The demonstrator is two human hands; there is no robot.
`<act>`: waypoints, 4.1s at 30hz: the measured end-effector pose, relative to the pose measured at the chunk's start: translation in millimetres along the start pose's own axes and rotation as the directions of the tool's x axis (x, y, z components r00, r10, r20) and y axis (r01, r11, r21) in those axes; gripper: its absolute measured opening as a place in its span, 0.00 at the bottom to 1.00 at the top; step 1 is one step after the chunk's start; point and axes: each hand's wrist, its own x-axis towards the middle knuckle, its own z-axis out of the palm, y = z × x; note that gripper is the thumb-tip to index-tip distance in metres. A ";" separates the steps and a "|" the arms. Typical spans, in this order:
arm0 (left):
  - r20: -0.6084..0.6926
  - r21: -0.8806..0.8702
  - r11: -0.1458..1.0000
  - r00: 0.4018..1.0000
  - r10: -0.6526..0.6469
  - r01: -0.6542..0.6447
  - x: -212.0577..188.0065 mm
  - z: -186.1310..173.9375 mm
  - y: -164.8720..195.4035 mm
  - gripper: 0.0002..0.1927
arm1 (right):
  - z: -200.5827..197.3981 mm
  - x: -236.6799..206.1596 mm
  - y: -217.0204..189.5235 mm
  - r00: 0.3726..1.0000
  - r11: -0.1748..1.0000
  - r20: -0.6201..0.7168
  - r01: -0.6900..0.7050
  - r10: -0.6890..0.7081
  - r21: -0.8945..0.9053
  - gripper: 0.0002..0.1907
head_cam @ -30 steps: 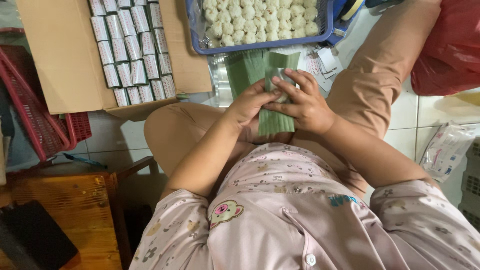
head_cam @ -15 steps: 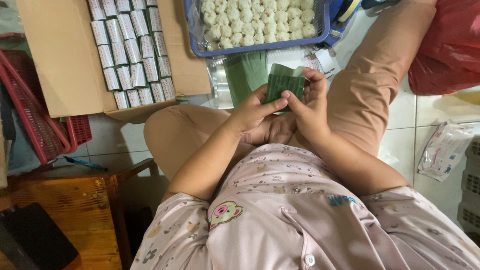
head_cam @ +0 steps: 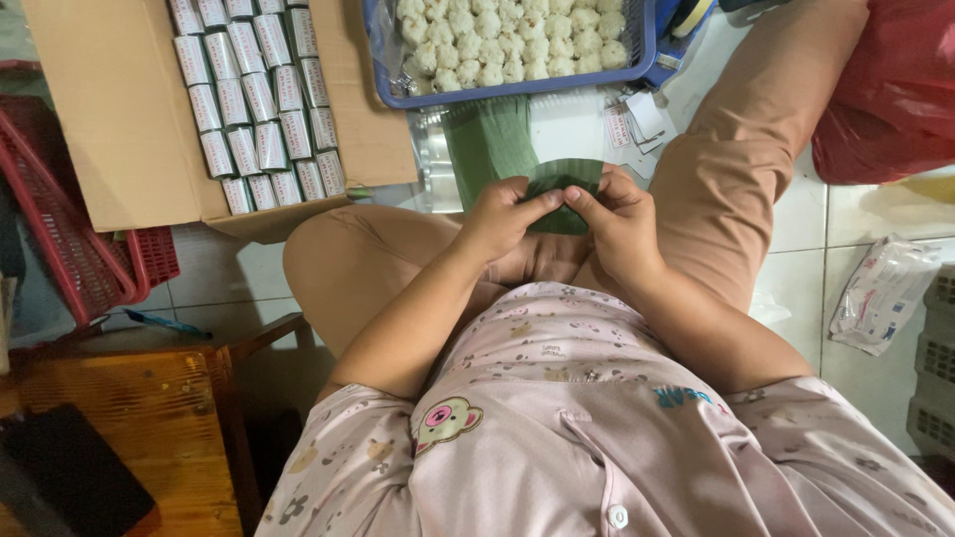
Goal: The person sits on the floor and wraps round rice cakes. They fold a banana leaf piece around each cake, place the wrapped cake into a small plastic bag, and set finished packages into a cardboard box alongside already wrapped ones.
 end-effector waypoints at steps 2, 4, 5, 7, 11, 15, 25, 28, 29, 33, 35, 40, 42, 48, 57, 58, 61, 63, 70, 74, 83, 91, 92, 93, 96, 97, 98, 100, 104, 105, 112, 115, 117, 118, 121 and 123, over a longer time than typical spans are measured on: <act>0.005 -0.059 0.998 1.000 -0.007 0.007 -1.6 2.4 0.9 0.12 | -3.1 3.1 -1.7 0.999 0.994 0.007 0.038 -0.037 -0.101 0.03; 0.016 -0.094 0.996 1.000 0.000 0.002 -2.5 3.5 2.7 0.12 | -3.5 10.8 -9.4 0.999 0.977 0.029 0.046 -0.041 -0.211 0.05; 0.019 -0.112 0.994 1.000 0.002 0.000 -3.1 3.6 3.4 0.13 | -3.0 15.7 -15.4 0.998 0.949 0.050 0.059 -0.046 -0.311 0.08; -0.006 -0.034 0.999 1.000 -0.020 0.020 -4.2 1.8 4.5 0.13 | -5.2 29.2 -35.7 0.995 0.862 0.092 0.088 -0.048 -0.500 0.20; -0.020 0.080 0.995 0.998 -0.054 0.055 -2.1 -0.3 0.7 0.14 | -5.4 60.7 -76.2 0.923 0.711 0.385 0.263 0.011 -0.652 0.27; -0.072 -0.094 0.992 0.993 -0.097 0.090 7.1 1.7 -5.4 0.10 | 5.7 70.4 -89.6 0.852 0.474 0.523 0.467 -0.017 -0.746 0.11; -0.010 -0.479 0.877 0.999 -0.052 0.041 -4.7 -14.0 24.3 0.16 | 30.5 27.5 -95.3 0.526 -0.143 0.797 0.801 -0.299 -0.582 0.19; 0.037 -0.560 0.826 0.998 -0.051 0.063 -9.0 -20.5 30.4 0.18 | 32.1 25.3 -101.9 0.526 -0.203 0.816 0.794 -0.240 -0.572 0.21; 0.055 -0.604 0.794 0.997 -0.050 0.073 -9.9 -23.3 30.8 0.18 | 31.3 25.5 -102.5 0.549 -0.140 0.801 0.797 -0.240 -0.588 0.21; 0.167 -0.476 0.868 0.983 -0.071 0.143 -11.3 -35.8 25.8 0.23 | 21.0 31.4 -96.0 0.734 0.276 0.645 0.678 -0.211 -0.681 0.19; 0.097 -0.273 0.958 0.994 -0.059 0.083 -10.4 -30.5 17.5 0.25 | 16.9 34.9 -84.5 0.854 0.505 0.501 0.495 -0.136 -0.707 0.20; -0.066 -0.198 0.977 0.995 0.073 -0.085 -1.7 -1.6 -3.6 0.27 | 18.9 32.5 -45.6 0.954 0.603 0.276 0.288 -0.116 -0.744 0.24; -0.138 -0.115 0.993 0.990 0.007 -0.023 -1.1 2.1 -7.1 0.26 | 22.3 30.0 -33.4 0.956 0.584 0.273 0.285 -0.111 -0.760 0.23; -0.120 -0.207 0.978 0.992 -0.037 0.012 0.0 -3.4 -18.7 0.23 | 9.0 34.9 -23.6 0.970 0.683 0.066 -0.115 0.234 -0.721 0.26; 0.009 0.248 0.951 0.981 -0.194 0.186 31.6 -75.1 -43.4 0.22 | -39.5 49.6 12.5 0.858 0.857 0.110 -0.476 0.502 -0.199 0.21; -0.059 0.496 0.867 0.998 -0.020 0.046 42.4 -95.4 -39.1 0.22 | -42.5 48.2 16.9 0.862 0.866 0.107 -0.479 0.495 -0.145 0.21; -0.438 0.705 0.509 0.868 -0.235 0.494 61.7 -141.0 -33.3 0.32 | -48.7 47.6 24.1 0.879 0.895 0.181 -0.446 0.441 -0.016 0.24; -0.474 0.814 0.169 0.803 -0.361 0.556 66.4 -147.7 -38.7 0.37 | -50.5 46.7 24.8 0.875 0.892 0.180 -0.451 0.449 -0.031 0.26; -0.630 0.736 0.173 0.755 -0.180 0.655 60.2 -136.8 -58.1 0.31 | -44.4 45.1 23.4 0.860 0.874 0.184 -0.485 0.476 0.007 0.28; -0.587 0.804 0.168 0.806 0.068 0.571 72.7 -145.4 -61.0 0.15 | -38.4 44.4 22.1 0.864 0.884 0.188 -0.464 0.466 -0.058 0.27; -0.147 0.877 -0.377 0.913 0.381 0.298 80.8 -177.8 -65.9 0.20 | -31.7 33.0 17.8 0.862 0.881 0.181 -0.463 0.474 -0.101 0.29; -0.301 0.850 -0.483 0.947 -0.116 0.211 70.1 -158.6 -40.9 0.19 | -30.1 36.0 18.0 0.841 0.860 0.197 -0.509 0.503 -0.024 0.28; -0.287 0.801 -0.568 0.954 -0.089 0.188 70.2 -157.6 -41.4 0.21 | -29.8 36.5 18.2 0.844 0.863 0.194 -0.504 0.499 -0.029 0.28; -0.274 0.743 -0.648 0.960 -0.064 0.168 70.2 -157.2 -44.0 0.23 | -29.6 36.4 18.8 0.846 0.866 0.194 -0.500 0.496 -0.033 0.28; -0.289 0.622 -0.779 0.947 -0.142 0.073 77.9 -158.0 -58.0 0.32 | -28.8 34.8 20.3 0.859 0.879 0.196 -0.476 0.473 -0.035 0.28; -0.276 0.597 -0.800 0.953 -0.128 0.065 81.5 -158.4 -63.4 0.30 | -28.8 33.4 20.8 0.864 0.884 0.194 -0.467 0.464 -0.031 0.27; -0.261 0.572 -0.818 0.958 -0.117 0.056 85.0 -158.4 -68.8 0.28 | -28.9 32.2 20.9 0.862 0.880 0.186 -0.472 0.471 -0.040 0.27; -0.241 0.563 -0.826 0.959 -0.147 0.015 90.5 -159.8 -76.4 0.25 | -29.1 31.4 21.4 0.860 0.876 0.171 -0.479 0.481 -0.059 0.27; -0.141 0.690 -0.719 0.959 -0.246 -0.084 92.4 -159.8 -81.5 0.20 | -30.4 32.5 21.3 0.860 0.876 0.179 -0.481 0.478 -0.029 0.27; -0.095 0.731 -0.675 0.964 -0.247 -0.101 91.5 -159.3 -81.5 0.19 | -30.7 32.6 21.3 0.861 0.877 0.181 -0.480 0.475 -0.015 0.27; -0.169 0.941 -0.275 0.977 0.132 0.199 68.3 -149.4 -46.7 0.12 | -29.0 32.4 19.0 0.862 0.873 0.193 -0.485 0.469 0.042 0.27; -0.250 0.958 0.231 0.892 0.376 0.171 38.1 -136.1 -12.5 0.07 | -30.8 34.2 15.8 0.852 0.837 0.255 -0.509 0.457 0.203 0.26; -0.383 0.786 0.619 0.779 0.497 -0.009 15.1 -115.5 2.3 0.06 | -30.7 36.6 15.4 0.834 0.794 0.289 -0.543 0.470 0.275 0.24; -0.511 0.586 0.807 0.741 0.436 -0.070 9.8 -98.6 4.4 0.06 | -29.6 37.9 16.3 0.825 0.770 0.310 -0.558 0.473 0.309 0.23; -0.626 0.038 0.983 0.763 0.164 -0.181 -0.2 -44.8 -3.6 0.10 | -24.7 39.4 22.5 0.822 0.752 0.308 -0.565 0.478 0.339 0.19; -0.498 0.121 0.943 0.803 0.328 -0.310 -5.3 -14.1 -16.1 0.08 | -19.6 39.9 29.0 0.858 0.792 0.279 -0.508 0.431 0.340 0.18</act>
